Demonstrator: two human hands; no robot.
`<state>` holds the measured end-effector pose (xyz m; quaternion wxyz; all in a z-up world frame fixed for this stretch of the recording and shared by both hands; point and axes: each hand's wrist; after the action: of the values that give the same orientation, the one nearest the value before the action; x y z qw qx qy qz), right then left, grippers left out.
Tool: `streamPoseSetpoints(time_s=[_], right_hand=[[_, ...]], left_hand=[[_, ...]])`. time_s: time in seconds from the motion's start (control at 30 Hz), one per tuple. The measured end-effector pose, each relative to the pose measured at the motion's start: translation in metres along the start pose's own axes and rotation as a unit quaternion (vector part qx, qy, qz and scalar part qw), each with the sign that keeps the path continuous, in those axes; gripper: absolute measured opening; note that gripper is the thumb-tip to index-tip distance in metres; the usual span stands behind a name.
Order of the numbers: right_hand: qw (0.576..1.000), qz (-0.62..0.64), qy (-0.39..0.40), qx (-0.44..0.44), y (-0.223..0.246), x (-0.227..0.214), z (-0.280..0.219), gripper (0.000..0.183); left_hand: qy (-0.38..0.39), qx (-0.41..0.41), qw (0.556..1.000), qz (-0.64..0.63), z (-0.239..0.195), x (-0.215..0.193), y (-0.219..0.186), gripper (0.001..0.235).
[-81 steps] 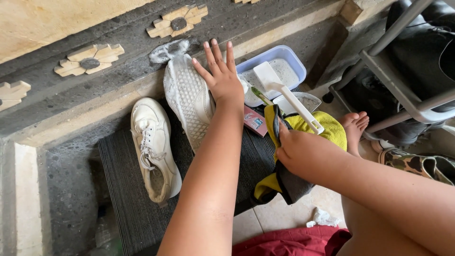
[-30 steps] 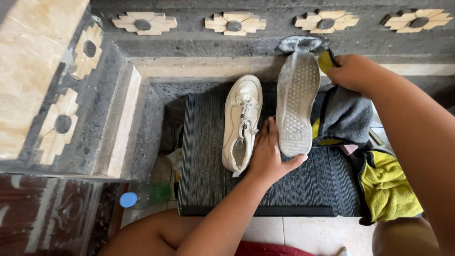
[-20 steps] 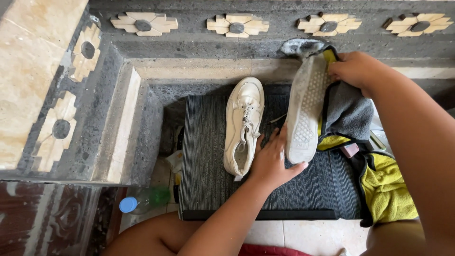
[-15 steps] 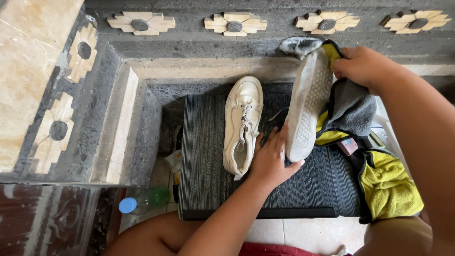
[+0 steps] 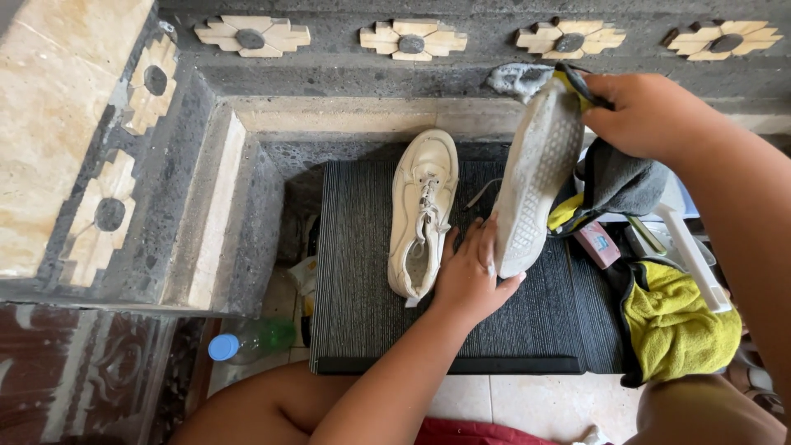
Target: The person scrubs the sole of a white sneaker with a brush and soapy water, then wipes the sole with a cloth. The person handles the shoe and cleaning tools to remove dirt from the bottom surface.
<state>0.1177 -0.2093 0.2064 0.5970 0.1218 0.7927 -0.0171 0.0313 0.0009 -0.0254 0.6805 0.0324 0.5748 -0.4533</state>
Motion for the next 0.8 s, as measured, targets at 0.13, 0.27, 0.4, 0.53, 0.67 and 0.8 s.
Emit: streamPoseSetpoints(time_s=[0.13, 0.27, 0.4, 0.53, 0.67, 0.8], right_hand=[[0.993, -0.105, 0.038, 0.024, 0.055, -0.025, -0.043, 0.062], [0.980, -0.174, 0.090, 0.041, 0.072, -0.020, -0.053, 0.064], [0.993, 0.105, 0.029, 0.052, 0.066, -0.027, -0.063, 0.046], [0.988, 0.143, -0.045, 0.018, -0.010, -0.013, -0.013, 0.020], [0.945, 0.320, 0.008, 0.072, -0.020, -0.004, -0.005, 0.032], [0.919, 0.382, 0.008, 0.099, -0.044, 0.011, 0.014, 0.013]], left_hand=[[-0.005, 0.008, 1.000, 0.000, -0.001, -0.001, -0.001, 0.091], [-0.020, 0.012, 1.000, 0.017, -0.001, 0.000, -0.003, 0.101], [-0.038, 0.006, 0.999, 0.012, -0.003, 0.005, -0.002, 0.103], [-0.012, 0.003, 1.000, 0.024, -0.003, 0.002, -0.005, 0.102], [0.002, 0.002, 0.999, 0.039, -0.002, -0.004, -0.008, 0.104], [-0.016, 0.014, 0.999, 0.040, -0.002, -0.004, -0.008, 0.105]])
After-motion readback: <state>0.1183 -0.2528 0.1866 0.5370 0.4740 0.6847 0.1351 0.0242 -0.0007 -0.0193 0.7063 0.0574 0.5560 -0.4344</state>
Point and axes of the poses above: each hand's wrist, its own z-axis towards the middle knuckle, its own x-axis out of the palm, y = z × x, and after that the axes turned 6 degrees about y, right-handed
